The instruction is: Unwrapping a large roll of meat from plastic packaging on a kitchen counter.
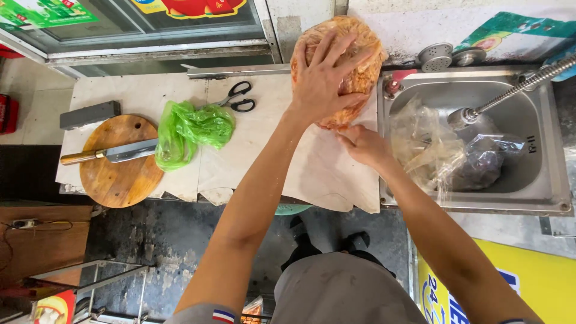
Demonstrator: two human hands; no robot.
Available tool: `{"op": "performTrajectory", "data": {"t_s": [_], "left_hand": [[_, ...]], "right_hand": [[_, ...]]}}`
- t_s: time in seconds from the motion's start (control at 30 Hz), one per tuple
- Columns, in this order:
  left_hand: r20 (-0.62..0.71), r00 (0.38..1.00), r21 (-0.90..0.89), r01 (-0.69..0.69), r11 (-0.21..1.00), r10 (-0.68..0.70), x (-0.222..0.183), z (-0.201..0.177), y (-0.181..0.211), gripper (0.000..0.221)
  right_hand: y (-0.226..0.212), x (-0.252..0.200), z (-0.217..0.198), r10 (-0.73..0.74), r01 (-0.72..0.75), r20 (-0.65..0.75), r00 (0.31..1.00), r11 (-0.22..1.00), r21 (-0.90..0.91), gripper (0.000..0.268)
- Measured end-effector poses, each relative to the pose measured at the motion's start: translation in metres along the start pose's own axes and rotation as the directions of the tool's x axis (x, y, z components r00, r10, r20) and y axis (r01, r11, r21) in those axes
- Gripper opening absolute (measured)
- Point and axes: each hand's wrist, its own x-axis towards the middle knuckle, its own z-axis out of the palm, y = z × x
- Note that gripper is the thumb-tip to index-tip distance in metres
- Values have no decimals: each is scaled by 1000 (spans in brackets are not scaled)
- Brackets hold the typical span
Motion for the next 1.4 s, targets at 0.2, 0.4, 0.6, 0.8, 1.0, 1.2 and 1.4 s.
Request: {"op": "performTrajectory", "data": {"t_s": [0.2,0.4,0.6,0.8,1.0,1.2,1.4], "left_hand": [[-39,995,18,97,995,-96,1,12,4,92],[-10,992,-14,125,992,-125,3,8,15,88],[-123,991,-219,24,975,-52,-7,1,11,70],[-157,965,-381,-256,888,211,-19,-31,57,84],[163,965,-704,258,662,-204,23,-26,37,28],[-224,945,-904,-112,412,-236,92,-67,-23,28],[-173,834,-933,31,358,-524,40,-99,-107,30]], "right_hand": [[36,15,50,0,41,-169,986,970,240,46],[10,-87,-53,137,-137,21,990,953,269,52],[20,-159,-153,-17,-13,114,993,965,261,44],[33,-187,-234,52,-85,145,988,968,234,42],[16,-146,-253,-29,50,-57,998,909,414,38],[-57,-46,-210,-217,308,-241,946,835,456,66],[-81,1,-152,-184,269,-230,956,864,425,34]]}}
